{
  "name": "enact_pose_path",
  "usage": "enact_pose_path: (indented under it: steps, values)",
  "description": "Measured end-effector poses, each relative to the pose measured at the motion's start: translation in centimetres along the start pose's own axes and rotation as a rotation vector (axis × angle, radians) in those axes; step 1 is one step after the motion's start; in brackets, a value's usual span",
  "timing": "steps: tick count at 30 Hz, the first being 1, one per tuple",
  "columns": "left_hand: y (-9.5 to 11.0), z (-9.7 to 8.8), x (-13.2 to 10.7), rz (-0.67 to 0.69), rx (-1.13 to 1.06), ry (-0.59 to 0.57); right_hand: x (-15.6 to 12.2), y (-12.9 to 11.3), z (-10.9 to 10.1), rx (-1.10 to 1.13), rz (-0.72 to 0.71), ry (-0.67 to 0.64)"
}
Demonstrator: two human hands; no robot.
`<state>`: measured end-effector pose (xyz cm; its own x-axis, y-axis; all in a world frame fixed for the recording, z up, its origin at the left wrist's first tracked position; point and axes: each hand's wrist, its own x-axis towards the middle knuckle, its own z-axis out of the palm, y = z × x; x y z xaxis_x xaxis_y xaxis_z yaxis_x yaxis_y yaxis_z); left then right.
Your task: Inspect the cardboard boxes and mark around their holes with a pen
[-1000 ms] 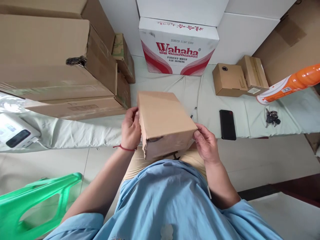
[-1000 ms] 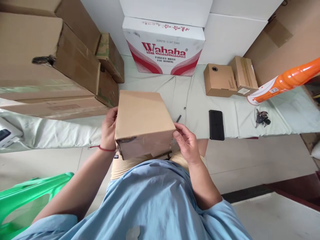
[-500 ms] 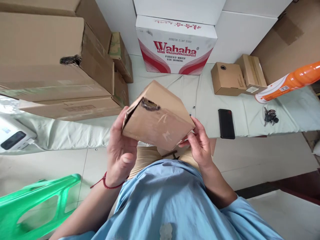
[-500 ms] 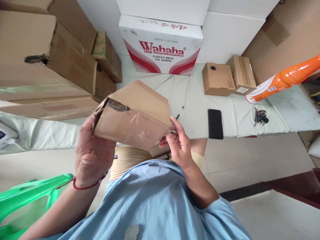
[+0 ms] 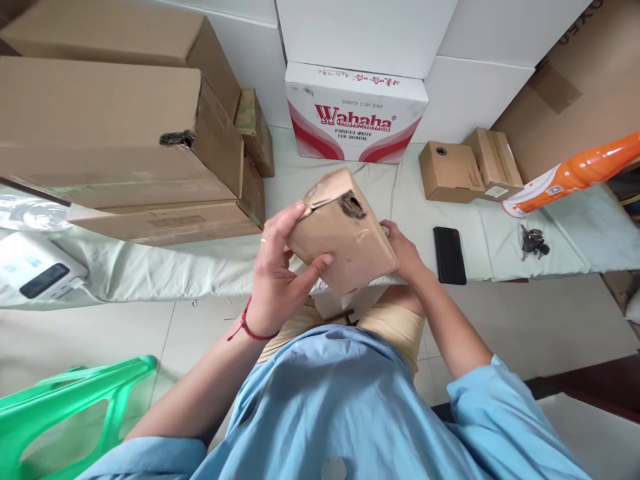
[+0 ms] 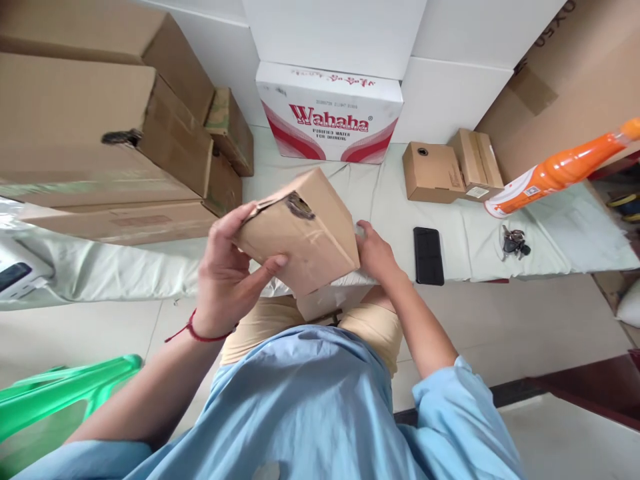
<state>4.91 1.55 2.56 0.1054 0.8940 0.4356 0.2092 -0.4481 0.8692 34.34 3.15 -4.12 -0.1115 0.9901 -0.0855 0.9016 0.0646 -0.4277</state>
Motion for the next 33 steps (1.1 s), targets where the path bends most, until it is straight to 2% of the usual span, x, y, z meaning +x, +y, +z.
enact_pose_path:
  steps: [4,7,10,13,15,17,20,23,26,29,33]
  values:
    - [1.2,0.4,0.5,0.047,0.031,-0.09,1.2,-0.2,-0.6,-0.188,-0.092,-0.151]
    - [1.5,0.4,0.9,0.009,0.024,-0.098,1.0,-0.4,-1.2,-0.235,-0.112,-0.181]
    - [1.4,0.4,1.5,0.037,0.047,-0.118,-0.1,0.1,-2.4,-0.268,-0.144,-0.208]
    - [1.3,0.4,2.3,0.105,0.076,-0.157,-2.2,1.6,-3.8,-0.34,-0.158,-0.187]
    - [1.3,0.6,2.9,0.153,0.092,-0.187,-4.0,2.9,-4.8,-0.343,-0.143,-0.104]
    - [1.4,0.9,3.5,0.197,0.102,-0.216,-6.1,3.9,-5.7,-0.216,-0.132,0.047]
    - [1.5,1.9,4.0,0.248,0.116,-0.238,-9.2,4.3,-7.0,0.16,-0.129,0.329]
    - [1.4,3.1,4.3,0.264,0.105,-0.25,-11.2,3.7,-7.7,0.767,-0.136,0.594]
    - [0.9,4.1,4.4,0.244,0.062,-0.233,-11.4,2.5,-8.0,1.355,-0.206,0.713]
    - [0.2,4.8,4.6,0.26,0.071,-0.192,-10.1,0.6,-8.0,1.51,-0.194,0.731]
    - [-0.8,5.8,4.7,0.214,0.054,-0.157,-8.1,-3.0,-7.5,1.418,-0.163,0.713]
